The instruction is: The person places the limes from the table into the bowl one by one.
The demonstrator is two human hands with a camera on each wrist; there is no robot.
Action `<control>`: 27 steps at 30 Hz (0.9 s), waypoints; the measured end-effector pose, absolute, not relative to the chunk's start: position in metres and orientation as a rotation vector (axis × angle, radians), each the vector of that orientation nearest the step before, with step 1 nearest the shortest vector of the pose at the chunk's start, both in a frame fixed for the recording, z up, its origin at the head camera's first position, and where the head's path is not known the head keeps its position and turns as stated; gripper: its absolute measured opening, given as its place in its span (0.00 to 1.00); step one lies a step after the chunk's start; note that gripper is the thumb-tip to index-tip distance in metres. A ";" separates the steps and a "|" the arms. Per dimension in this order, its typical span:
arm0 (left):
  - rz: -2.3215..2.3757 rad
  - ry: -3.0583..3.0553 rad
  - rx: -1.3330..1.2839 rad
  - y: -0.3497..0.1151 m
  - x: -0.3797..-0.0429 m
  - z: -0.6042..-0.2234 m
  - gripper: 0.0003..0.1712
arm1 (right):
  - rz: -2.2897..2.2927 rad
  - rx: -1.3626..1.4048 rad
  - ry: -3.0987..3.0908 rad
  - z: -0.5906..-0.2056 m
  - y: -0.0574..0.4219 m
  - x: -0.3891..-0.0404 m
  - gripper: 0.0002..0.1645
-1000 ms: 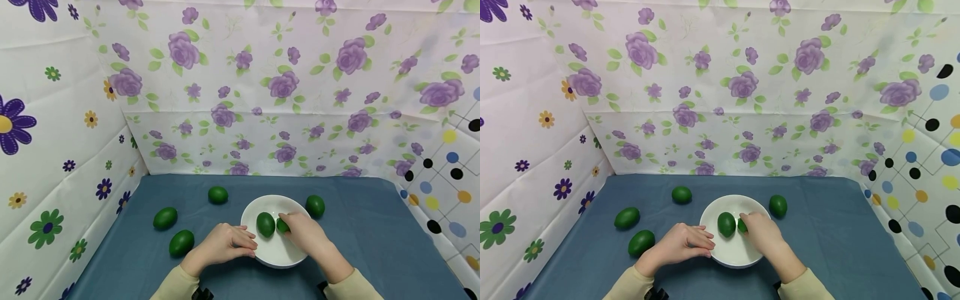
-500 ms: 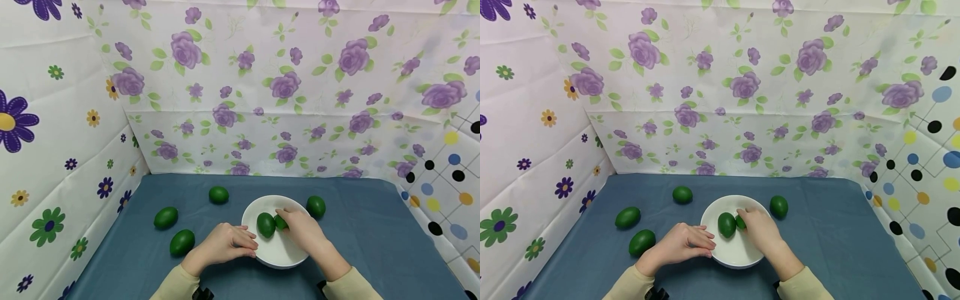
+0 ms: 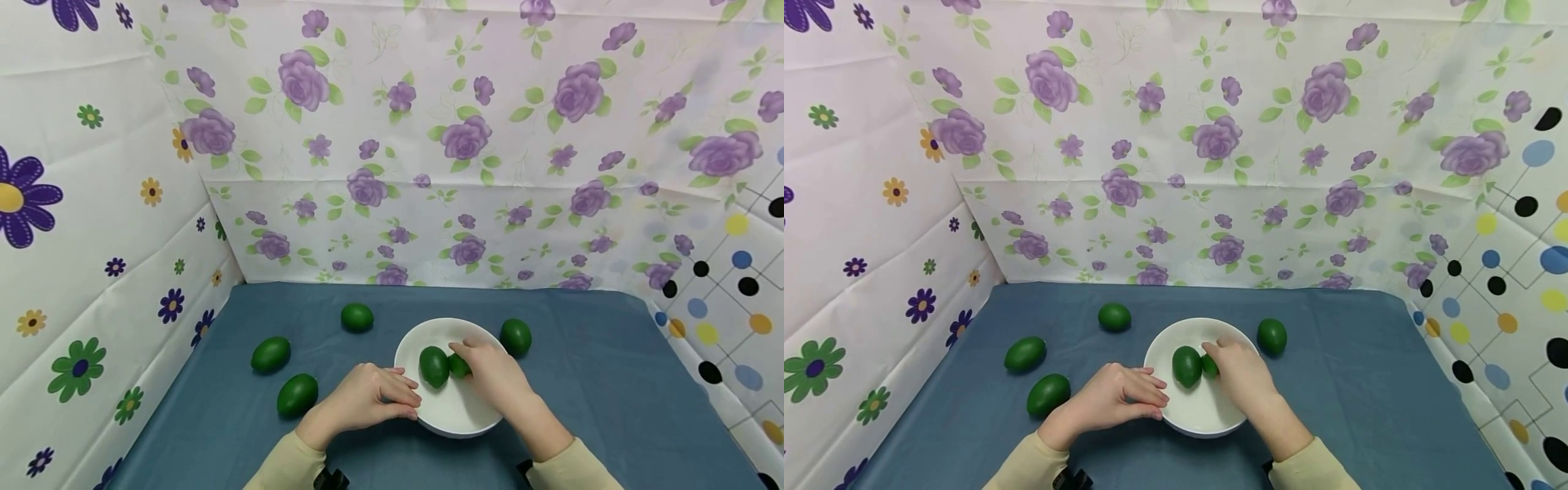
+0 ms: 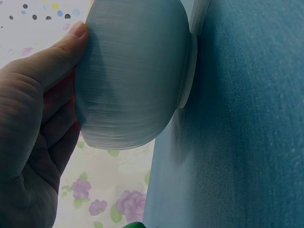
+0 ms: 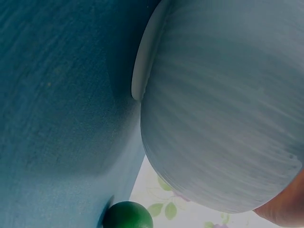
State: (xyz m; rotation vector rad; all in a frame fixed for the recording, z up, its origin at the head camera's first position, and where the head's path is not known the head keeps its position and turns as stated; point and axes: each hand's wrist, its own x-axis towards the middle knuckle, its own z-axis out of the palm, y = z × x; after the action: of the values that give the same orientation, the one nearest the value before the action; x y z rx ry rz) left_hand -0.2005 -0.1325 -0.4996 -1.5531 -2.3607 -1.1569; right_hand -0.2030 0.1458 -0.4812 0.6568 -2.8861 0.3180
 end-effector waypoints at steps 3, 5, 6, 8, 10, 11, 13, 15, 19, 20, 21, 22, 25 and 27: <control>-1.160 -2.360 -1.554 -0.132 -0.200 -0.499 0.10 | 0.330 0.658 -2.870 -0.482 0.145 -0.203 0.33; -1.163 -2.362 -1.552 -0.132 -0.200 -0.499 0.10 | 0.336 0.660 -2.859 -0.483 0.145 -0.204 0.32; -1.164 -2.363 -1.550 -0.132 -0.200 -0.499 0.10 | 0.339 0.662 -2.854 -0.483 0.145 -0.204 0.31; -1.168 -2.363 -1.549 -0.132 -0.200 -0.498 0.10 | 0.340 0.668 -2.843 -0.484 0.144 -0.205 0.31; -1.169 -2.362 -1.548 -0.132 -0.199 -0.498 0.10 | 0.339 0.672 -2.835 -0.485 0.144 -0.206 0.30; -1.170 -2.361 -1.548 -0.132 -0.199 -0.498 0.10 | 0.337 0.673 -2.831 -0.485 0.144 -0.206 0.30; -1.172 -2.359 -1.551 -0.132 -0.199 -0.498 0.10 | 0.326 0.673 -2.827 -0.486 0.144 -0.207 0.30; -1.170 -2.356 -1.554 -0.132 -0.200 -0.498 0.10 | 0.312 0.675 -2.824 -0.486 0.145 -0.207 0.31; -1.163 -2.349 -1.560 -0.132 -0.201 -0.499 0.10 | 0.292 0.689 -2.813 -0.487 0.145 -0.207 0.32; -1.163 -2.347 -1.562 -0.132 -0.201 -0.499 0.10 | 0.288 0.691 -2.811 -0.487 0.145 -0.207 0.32; -1.161 -2.347 -1.563 -0.132 -0.202 -0.499 0.10 | 0.287 0.693 -2.810 -0.487 0.146 -0.207 0.32; -1.164 -2.348 -1.563 -0.132 -0.202 -0.500 0.10 | 0.286 0.693 -2.810 -0.487 0.146 -0.207 0.33; -1.169 -2.351 -1.563 -0.132 -0.201 -0.500 0.10 | 0.281 0.691 -2.814 -0.488 0.146 -0.207 0.33; -1.168 -2.352 -1.562 -0.132 -0.201 -0.500 0.10 | 0.280 0.691 -2.815 -0.488 0.146 -0.206 0.32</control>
State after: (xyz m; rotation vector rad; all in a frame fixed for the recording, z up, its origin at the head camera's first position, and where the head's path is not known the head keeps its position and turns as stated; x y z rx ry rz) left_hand -0.2009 -0.1325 -0.5003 -1.5616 -2.3518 -1.1676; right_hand -0.2062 0.1463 -0.4883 0.6906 -2.8153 0.2797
